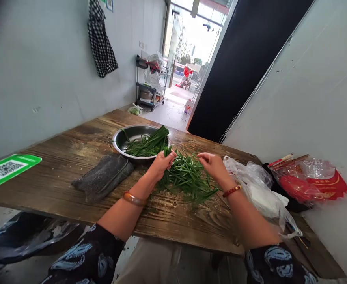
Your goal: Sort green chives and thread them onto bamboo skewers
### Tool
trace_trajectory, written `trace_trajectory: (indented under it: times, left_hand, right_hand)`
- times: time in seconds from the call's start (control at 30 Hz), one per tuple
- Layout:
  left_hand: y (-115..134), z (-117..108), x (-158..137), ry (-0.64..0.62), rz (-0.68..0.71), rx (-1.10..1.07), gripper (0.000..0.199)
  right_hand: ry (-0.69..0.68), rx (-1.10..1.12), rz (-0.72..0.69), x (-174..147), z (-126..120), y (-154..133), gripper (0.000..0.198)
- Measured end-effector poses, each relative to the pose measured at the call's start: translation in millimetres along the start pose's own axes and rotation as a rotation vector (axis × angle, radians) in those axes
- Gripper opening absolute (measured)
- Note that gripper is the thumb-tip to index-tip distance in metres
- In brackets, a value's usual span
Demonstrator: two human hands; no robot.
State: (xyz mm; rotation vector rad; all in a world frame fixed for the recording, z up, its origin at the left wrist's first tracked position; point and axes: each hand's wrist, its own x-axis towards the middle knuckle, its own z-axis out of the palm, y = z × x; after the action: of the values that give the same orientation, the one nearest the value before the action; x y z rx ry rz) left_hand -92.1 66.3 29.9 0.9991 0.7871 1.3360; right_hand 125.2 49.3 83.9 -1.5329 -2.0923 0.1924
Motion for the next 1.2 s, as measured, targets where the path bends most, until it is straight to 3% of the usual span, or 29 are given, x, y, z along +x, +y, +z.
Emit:
trace_trajectory:
  times: [0.2, 0.53, 0.63, 0.77, 0.97, 1.1, 1.2]
  left_hand:
    - [6, 1, -5, 0.008, 0.022, 0.053, 0.034]
    - [6, 4, -7, -0.013, -0.035, 0.085, 0.035]
    - [10, 6, -9, 0.001, -0.016, 0.117, 0.032]
    - [13, 6, -9, 0.086, 0.06, 0.194, 0.027]
    - [15, 1, -4, 0.191, 0.145, 0.32, 0.018]
    - [13, 4, -4, 0.198, 0.111, 0.344, 0.016]
    - [11, 6, -5, 0.178, 0.108, 0.351, 0.016]
  right_hand:
    - [0.202, 0.202, 0.047, -13, 48, 14, 0.031]
    - [0.517, 0.39, 0.228, -14, 70, 45, 0.038]
    - [0.48, 0.353, 0.173, -21, 74, 43, 0.037]
    - [0.306, 0.253, 0.001, -27, 69, 38, 0.03]
    - [0.07, 0.17, -0.125, -30, 65, 34, 0.02]
    - [0.054, 0.017, -0.097, -31, 66, 37, 0.016]
    - [0.135, 0.054, -0.02, -30, 65, 40, 0.018]
